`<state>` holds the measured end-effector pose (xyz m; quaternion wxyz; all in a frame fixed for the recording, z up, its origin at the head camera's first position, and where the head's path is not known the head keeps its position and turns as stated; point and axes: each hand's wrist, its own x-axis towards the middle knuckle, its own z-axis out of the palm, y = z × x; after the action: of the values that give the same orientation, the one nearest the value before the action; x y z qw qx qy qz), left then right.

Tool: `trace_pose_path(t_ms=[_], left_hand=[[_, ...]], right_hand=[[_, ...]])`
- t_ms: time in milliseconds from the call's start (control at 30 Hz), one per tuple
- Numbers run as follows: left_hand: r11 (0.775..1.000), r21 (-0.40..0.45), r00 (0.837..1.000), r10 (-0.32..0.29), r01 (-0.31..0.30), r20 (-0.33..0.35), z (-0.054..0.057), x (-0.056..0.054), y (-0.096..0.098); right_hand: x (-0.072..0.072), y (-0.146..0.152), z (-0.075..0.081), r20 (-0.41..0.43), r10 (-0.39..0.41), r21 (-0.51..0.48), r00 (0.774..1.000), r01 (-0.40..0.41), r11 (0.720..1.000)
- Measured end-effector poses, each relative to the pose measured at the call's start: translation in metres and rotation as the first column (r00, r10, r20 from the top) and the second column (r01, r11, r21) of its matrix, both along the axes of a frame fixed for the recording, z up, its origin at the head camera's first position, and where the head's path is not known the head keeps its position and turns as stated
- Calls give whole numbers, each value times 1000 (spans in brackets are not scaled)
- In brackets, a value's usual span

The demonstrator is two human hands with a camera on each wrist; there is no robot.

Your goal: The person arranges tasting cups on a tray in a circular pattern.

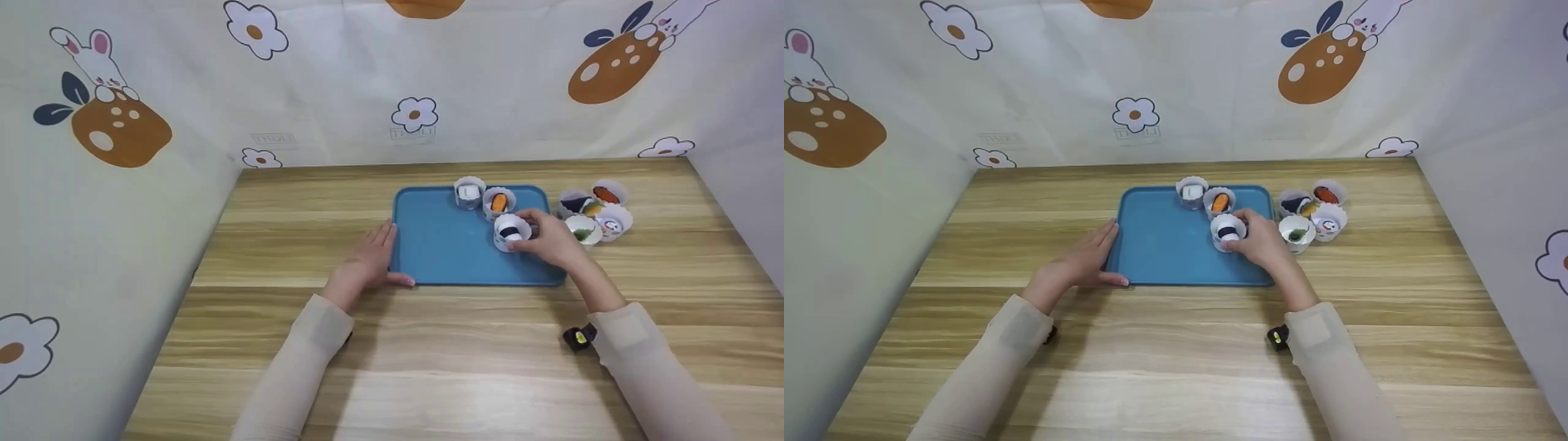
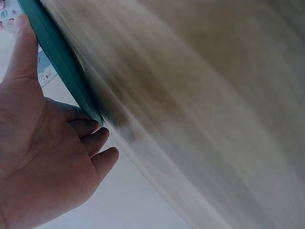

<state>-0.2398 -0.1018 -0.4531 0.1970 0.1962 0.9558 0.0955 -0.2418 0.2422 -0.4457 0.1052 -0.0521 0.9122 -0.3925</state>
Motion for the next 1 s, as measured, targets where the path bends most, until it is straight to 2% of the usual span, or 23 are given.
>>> trace_pose_path(t_ms=[600, 1000], left_hand=[[1000, 20, 1000, 19, -19, 14, 0, 1, 1], [1000, 6, 1000, 2, -2, 0, 0, 1, -1]], right_hand=[[-1, -1, 0, 27, -20, 13, 999, 20, 1000], [-1, -2, 0, 9, -18, 24, 1000, 18, 1000]])
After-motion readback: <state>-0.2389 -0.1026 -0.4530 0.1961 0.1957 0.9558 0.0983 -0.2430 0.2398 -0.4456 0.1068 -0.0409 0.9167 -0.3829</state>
